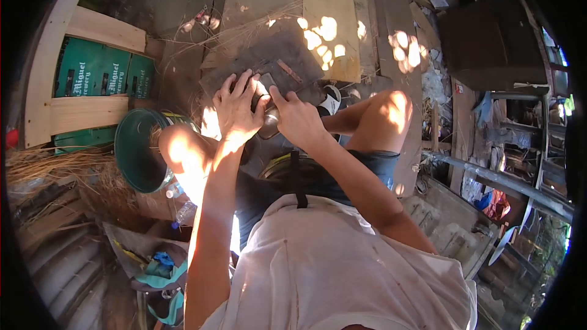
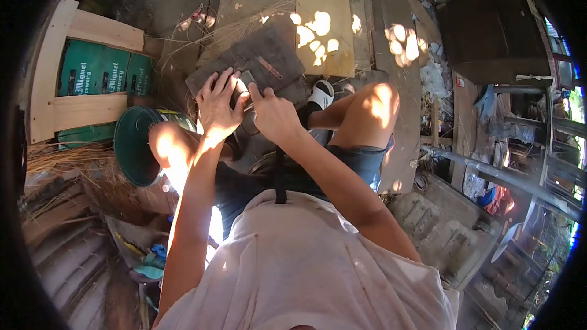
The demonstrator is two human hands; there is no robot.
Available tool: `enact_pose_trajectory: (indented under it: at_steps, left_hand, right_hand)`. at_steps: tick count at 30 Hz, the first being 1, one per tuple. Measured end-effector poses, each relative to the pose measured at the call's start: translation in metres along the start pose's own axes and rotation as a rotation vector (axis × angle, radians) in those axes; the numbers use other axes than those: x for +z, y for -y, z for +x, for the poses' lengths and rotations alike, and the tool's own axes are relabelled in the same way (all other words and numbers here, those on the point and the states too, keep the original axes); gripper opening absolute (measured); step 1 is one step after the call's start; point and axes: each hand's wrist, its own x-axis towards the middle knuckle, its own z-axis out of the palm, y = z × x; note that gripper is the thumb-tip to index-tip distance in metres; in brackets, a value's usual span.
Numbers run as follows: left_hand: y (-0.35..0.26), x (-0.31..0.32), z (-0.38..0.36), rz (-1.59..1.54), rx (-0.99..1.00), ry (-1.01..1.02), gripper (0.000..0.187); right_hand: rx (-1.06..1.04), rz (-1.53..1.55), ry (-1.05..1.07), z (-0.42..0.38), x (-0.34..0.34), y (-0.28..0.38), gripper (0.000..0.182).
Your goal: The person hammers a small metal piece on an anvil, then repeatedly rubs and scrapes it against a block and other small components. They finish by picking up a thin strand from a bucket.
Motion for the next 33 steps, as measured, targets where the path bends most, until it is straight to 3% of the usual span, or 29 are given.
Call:
enact_pose_trajectory:
  at_steps: [15,17,20,21,25,29,33]
  left_hand:
    - [-0.001,-0.003,-0.001,0.002,-0.001,-0.002,0.052]
    - [-0.003,-0.005,-0.004,0.013,-0.017,-0.003,0.050]
    - [0.000,0.000,-0.004,0.019,0.003,0.003,0.052]
    - [0.000,-0.001,-0.002,0.014,0.002,0.016,0.052]
    - [-0.003,-0.005,-0.001,0.012,-0.007,0.011,0.054]
    - [0.001,-0.003,0.000,0.012,0.016,0.031,0.054]
    - [-0.003,-0.007,-0.001,-0.010,0.011,0.034,0.056]
  right_hand:
    - [-0.046,-0.015,-0.078,0.009,0.006,-0.001,0.059]
    - [0.037,0.019,-0.070,-0.004,0.006,0.004,0.054]
    - [0.003,0.016,-0.079,0.026,0.007,0.001,0.058]
    - [0.010,-0.020,0.002,0.027,0.002,0.003,0.059]
    - [0.048,-0.031,-0.012,-0.006,0.006,0.001,0.052]
    - [-0.007,0.019,-0.073,0.030,0.003,0.001,0.052]
    - [0.054,0.007,-0.032,-0.008,0.000,0.005,0.050]
